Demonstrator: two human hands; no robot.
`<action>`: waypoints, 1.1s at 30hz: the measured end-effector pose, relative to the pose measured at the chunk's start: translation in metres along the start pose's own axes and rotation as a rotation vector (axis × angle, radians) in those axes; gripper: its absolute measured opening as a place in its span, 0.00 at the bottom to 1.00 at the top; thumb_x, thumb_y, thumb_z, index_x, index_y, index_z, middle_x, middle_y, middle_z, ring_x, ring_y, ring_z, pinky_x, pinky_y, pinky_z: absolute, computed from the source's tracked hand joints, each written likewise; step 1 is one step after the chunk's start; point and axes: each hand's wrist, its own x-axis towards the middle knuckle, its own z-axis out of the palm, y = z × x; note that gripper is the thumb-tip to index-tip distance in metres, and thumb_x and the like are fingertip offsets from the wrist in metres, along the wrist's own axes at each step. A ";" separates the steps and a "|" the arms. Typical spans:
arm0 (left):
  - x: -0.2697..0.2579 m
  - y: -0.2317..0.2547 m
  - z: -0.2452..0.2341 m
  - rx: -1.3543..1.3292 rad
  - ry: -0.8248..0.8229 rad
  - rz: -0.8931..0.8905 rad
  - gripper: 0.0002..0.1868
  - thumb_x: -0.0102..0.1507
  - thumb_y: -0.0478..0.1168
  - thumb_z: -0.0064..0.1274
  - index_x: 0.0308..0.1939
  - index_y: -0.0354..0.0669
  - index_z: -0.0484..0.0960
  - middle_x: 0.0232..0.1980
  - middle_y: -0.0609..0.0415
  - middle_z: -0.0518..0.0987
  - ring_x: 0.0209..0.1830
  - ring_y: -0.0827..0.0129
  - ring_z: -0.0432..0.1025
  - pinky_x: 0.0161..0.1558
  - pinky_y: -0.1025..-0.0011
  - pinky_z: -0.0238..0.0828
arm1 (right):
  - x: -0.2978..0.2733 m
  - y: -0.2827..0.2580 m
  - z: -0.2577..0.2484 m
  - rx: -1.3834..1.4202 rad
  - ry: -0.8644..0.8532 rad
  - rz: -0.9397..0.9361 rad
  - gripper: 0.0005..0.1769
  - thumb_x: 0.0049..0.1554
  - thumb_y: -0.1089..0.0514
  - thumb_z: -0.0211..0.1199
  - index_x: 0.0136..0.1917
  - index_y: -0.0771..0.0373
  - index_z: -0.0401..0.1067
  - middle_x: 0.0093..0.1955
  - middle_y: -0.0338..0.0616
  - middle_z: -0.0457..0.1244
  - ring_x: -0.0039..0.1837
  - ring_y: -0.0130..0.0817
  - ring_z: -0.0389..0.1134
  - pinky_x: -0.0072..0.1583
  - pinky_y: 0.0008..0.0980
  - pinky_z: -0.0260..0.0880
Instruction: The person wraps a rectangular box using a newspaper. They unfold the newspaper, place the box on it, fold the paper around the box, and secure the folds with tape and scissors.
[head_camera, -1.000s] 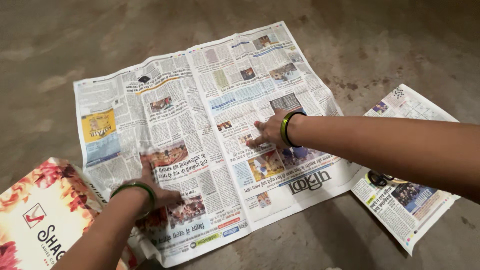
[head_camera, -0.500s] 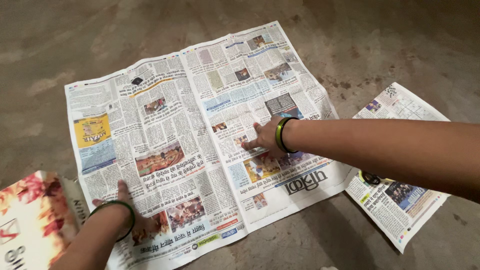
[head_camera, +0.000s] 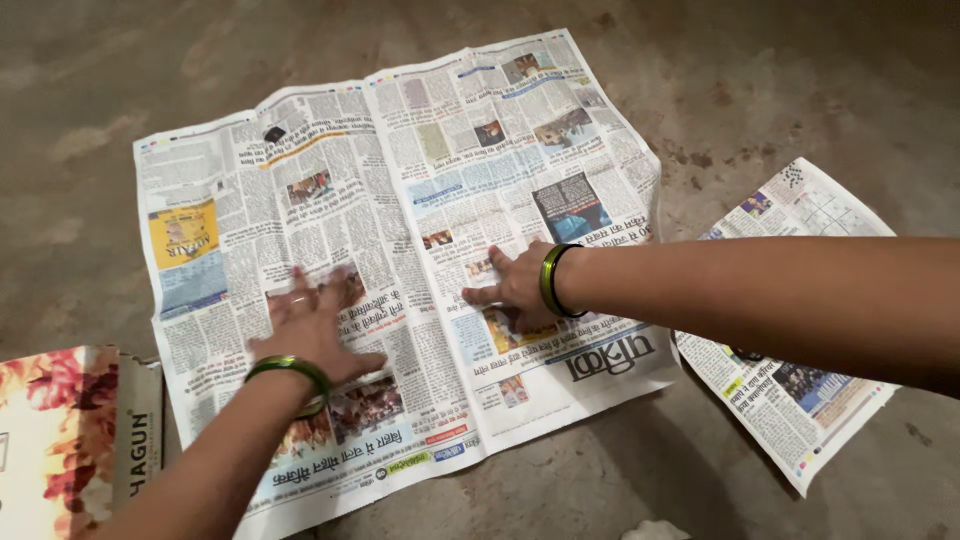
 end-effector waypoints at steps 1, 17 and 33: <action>-0.004 0.011 -0.001 0.007 0.017 0.043 0.72 0.48 0.74 0.66 0.81 0.76 0.28 0.86 0.53 0.24 0.85 0.48 0.35 0.74 0.36 0.47 | -0.001 -0.002 -0.001 -0.001 0.002 -0.007 0.50 0.59 0.33 0.58 0.84 0.27 0.33 0.84 0.68 0.32 0.66 0.53 0.69 0.71 0.52 0.61; -0.014 0.051 0.005 0.157 -0.007 0.247 0.65 0.50 0.71 0.65 0.81 0.76 0.38 0.86 0.59 0.33 0.86 0.51 0.32 0.75 0.35 0.44 | 0.002 0.009 0.041 -0.083 0.175 0.039 0.55 0.59 0.41 0.64 0.85 0.51 0.31 0.85 0.63 0.30 0.69 0.59 0.62 0.61 0.50 0.71; -0.026 0.054 0.007 0.245 -0.107 0.256 0.59 0.51 0.65 0.69 0.79 0.74 0.48 0.87 0.56 0.32 0.86 0.52 0.33 0.74 0.32 0.45 | -0.010 -0.026 0.004 0.048 0.021 -0.070 0.58 0.54 0.32 0.63 0.85 0.37 0.29 0.87 0.59 0.30 0.68 0.53 0.67 0.67 0.45 0.70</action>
